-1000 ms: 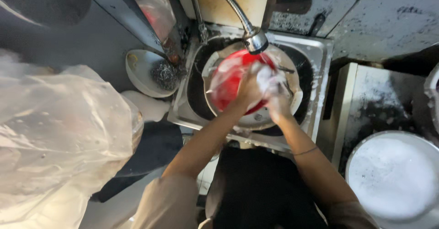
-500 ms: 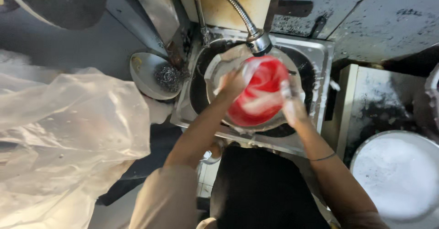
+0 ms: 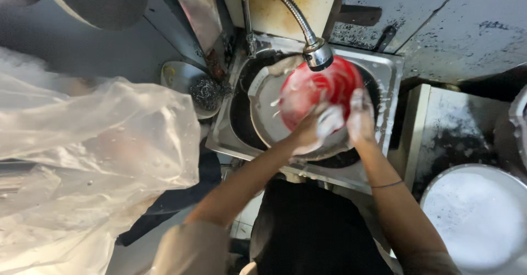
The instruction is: The person washes dishes at a small stainless steel sink filled with soapy water. They scrub plates, bowls, lids and utensils with a sponge, rinse them under the faucet, and stack the cleaned items in a basin beside the sink.
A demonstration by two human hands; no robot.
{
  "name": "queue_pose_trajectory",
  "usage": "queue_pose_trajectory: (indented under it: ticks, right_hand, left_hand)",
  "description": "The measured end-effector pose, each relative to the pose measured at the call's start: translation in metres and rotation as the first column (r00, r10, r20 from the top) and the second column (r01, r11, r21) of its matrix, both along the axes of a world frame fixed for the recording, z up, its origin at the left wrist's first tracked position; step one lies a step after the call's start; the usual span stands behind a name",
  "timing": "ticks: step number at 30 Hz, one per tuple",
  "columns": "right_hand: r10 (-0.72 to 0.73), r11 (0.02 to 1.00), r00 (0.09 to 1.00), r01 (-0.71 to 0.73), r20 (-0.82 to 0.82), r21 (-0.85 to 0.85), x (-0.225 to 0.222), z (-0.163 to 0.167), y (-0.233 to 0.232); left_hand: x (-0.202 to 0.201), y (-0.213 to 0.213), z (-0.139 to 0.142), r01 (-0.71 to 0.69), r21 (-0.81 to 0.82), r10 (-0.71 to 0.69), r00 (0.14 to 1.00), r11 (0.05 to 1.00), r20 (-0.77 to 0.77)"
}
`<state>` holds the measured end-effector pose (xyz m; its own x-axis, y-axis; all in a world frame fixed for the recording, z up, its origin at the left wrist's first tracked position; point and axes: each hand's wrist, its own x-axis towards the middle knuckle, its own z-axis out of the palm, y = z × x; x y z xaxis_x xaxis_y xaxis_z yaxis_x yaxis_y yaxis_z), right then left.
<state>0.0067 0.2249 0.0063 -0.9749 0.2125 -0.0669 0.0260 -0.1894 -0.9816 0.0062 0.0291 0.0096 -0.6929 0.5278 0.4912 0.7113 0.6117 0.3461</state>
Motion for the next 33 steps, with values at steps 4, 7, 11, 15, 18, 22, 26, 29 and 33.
queue_pose_trajectory:
  ticks: [4,7,11,15,18,22,26,29,33]
  right_hand:
    - [0.069,0.986,0.997,-0.063,0.032,-0.156,0.002,-0.008,0.009]
    - [0.243,0.92,0.96,-0.183,0.138,-0.348,0.012,0.004,-0.006]
    - [0.097,0.904,0.988,-0.137,0.117,0.405,0.01,0.032,-0.005]
    - [-0.037,0.925,0.999,0.023,0.028,0.379,0.016,0.066,0.083]
    - [-0.314,0.714,0.949,0.222,0.019,0.664,0.065,0.111,0.194]
    - [-0.263,0.268,0.721,0.693,-0.642,0.669,0.146,0.171,0.347]
    - [-0.497,0.137,0.586,0.781,-0.64,0.609,0.168,0.16,0.447]
    - [-0.686,0.602,0.645,0.763,-0.335,0.236,0.161,0.141,0.481]
    - [-0.363,-0.21,0.743,0.523,-0.563,0.826,0.113,0.119,0.404]
  left_hand:
    - [-0.01,-0.048,0.005,-0.282,-0.193,0.321,0.923,0.94,0.214]
    - [-0.036,-0.038,0.01,-0.356,-0.03,0.357,0.925,0.934,0.129]
    - [-0.014,0.04,0.014,-0.106,0.231,0.094,0.994,0.967,0.062]
    - [0.035,0.056,0.006,0.23,0.125,-0.225,0.973,0.965,-0.057]
    - [0.048,0.029,-0.013,0.062,0.085,-0.073,0.989,0.994,0.131]
    - [0.04,0.005,-0.048,-0.122,0.055,0.105,0.963,0.991,0.249]
    - [0.033,0.0,-0.087,-0.113,-0.017,0.113,0.949,0.993,0.294]
    - [0.024,-0.004,-0.105,-0.132,-0.057,0.143,0.937,0.99,0.319]
    - [0.0,-0.016,-0.106,-0.328,-0.095,0.34,0.885,0.94,0.319]
